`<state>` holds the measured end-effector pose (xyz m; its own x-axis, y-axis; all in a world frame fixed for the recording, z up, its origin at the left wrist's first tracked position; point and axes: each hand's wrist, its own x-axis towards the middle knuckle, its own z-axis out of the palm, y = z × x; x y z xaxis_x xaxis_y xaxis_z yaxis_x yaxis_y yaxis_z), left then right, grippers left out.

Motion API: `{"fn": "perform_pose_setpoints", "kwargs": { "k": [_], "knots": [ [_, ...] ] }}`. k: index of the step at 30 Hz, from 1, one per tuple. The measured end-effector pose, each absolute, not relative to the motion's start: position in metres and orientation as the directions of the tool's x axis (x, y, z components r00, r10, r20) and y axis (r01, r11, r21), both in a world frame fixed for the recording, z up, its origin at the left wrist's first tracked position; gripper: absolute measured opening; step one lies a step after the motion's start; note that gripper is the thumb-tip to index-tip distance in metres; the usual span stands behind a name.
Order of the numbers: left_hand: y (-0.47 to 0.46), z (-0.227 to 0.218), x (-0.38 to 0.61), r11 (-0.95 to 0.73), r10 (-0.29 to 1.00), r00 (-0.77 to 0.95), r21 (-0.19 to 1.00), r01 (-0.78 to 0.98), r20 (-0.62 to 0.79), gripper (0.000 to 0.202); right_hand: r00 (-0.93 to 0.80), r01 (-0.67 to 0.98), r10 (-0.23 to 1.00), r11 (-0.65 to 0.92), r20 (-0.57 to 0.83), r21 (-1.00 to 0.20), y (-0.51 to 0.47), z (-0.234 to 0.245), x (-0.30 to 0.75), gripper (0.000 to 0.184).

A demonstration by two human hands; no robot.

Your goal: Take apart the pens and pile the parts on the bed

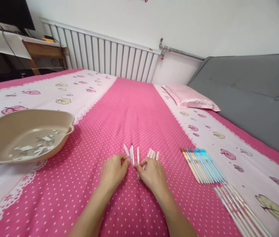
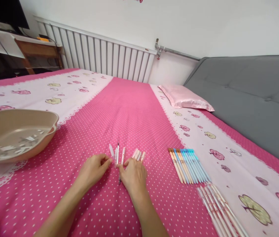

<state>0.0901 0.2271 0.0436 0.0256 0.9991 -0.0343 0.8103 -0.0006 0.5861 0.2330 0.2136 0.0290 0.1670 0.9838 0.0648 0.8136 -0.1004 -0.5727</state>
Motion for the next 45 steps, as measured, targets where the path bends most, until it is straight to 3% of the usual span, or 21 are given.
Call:
{"fn": "perform_pose_setpoints", "kwargs": {
  "k": [4, 8, 11, 13, 17, 21, 32, 37, 41, 45],
  "knots": [
    [0.227, 0.046, 0.093, -0.046, 0.997, 0.073, 0.659, 0.751, -0.014, 0.027, 0.18, 0.714, 0.984, -0.125, 0.008, -0.689, 0.218, 0.03, 0.236, 0.02],
    [0.226, 0.048, 0.098, -0.051, 0.98, 0.188, 0.838, 0.543, -0.062, 0.027, 0.157, 0.291, 0.982, -0.149, -0.107, -0.945, 0.222, 0.026, 0.236, 0.02],
    [0.225, 0.047, 0.101, -0.044, 0.978, 0.2, 0.864, 0.501, -0.066, 0.03, 0.107, -0.023, 0.987, -0.121, -0.123, -0.992, 0.222, 0.027, 0.231, 0.023],
    [0.226, 0.044, 0.1, -0.068, 0.981, 0.19, 0.866, 0.496, -0.032, 0.028, 0.073, -0.116, 0.993, -0.083, -0.092, -0.99, 0.221, 0.03, 0.228, 0.025],
    [0.228, 0.042, 0.099, -0.075, 0.99, 0.137, 0.882, 0.465, 0.012, 0.027, 0.059, -0.15, 0.996, -0.055, -0.064, -0.987, 0.22, 0.034, 0.228, 0.03],
    [0.227, 0.045, 0.1, -0.079, 0.991, 0.133, 0.887, 0.454, 0.02, 0.023, 0.208, -0.208, 0.975, -0.03, -0.074, -0.978, 0.223, 0.031, 0.232, 0.032],
    [0.225, 0.048, 0.1, -0.112, 0.947, 0.323, 0.942, 0.316, 0.005, 0.03, 0.185, -0.265, 0.981, -0.009, -0.06, -0.964, 0.225, 0.031, 0.236, 0.03],
    [0.222, 0.055, 0.1, 0.114, 0.912, 0.387, 0.99, 0.088, -0.139, 0.041, 0.138, -0.308, 0.99, 0.006, -0.039, -0.951, 0.225, 0.035, 0.237, 0.029],
    [0.219, 0.059, 0.1, 0.276, 0.883, 0.412, 0.959, -0.068, -0.225, 0.043, 0.075, -0.38, 0.997, -0.003, -0.034, -0.925, 0.224, 0.04, 0.236, 0.028],
    [0.222, 0.059, 0.1, 0.21, 0.933, 0.305, 0.977, -0.035, -0.19, 0.045, 0.07, -0.437, 0.997, -0.007, -0.041, -0.9, 0.223, 0.04, 0.235, 0.026]
  ]
}}
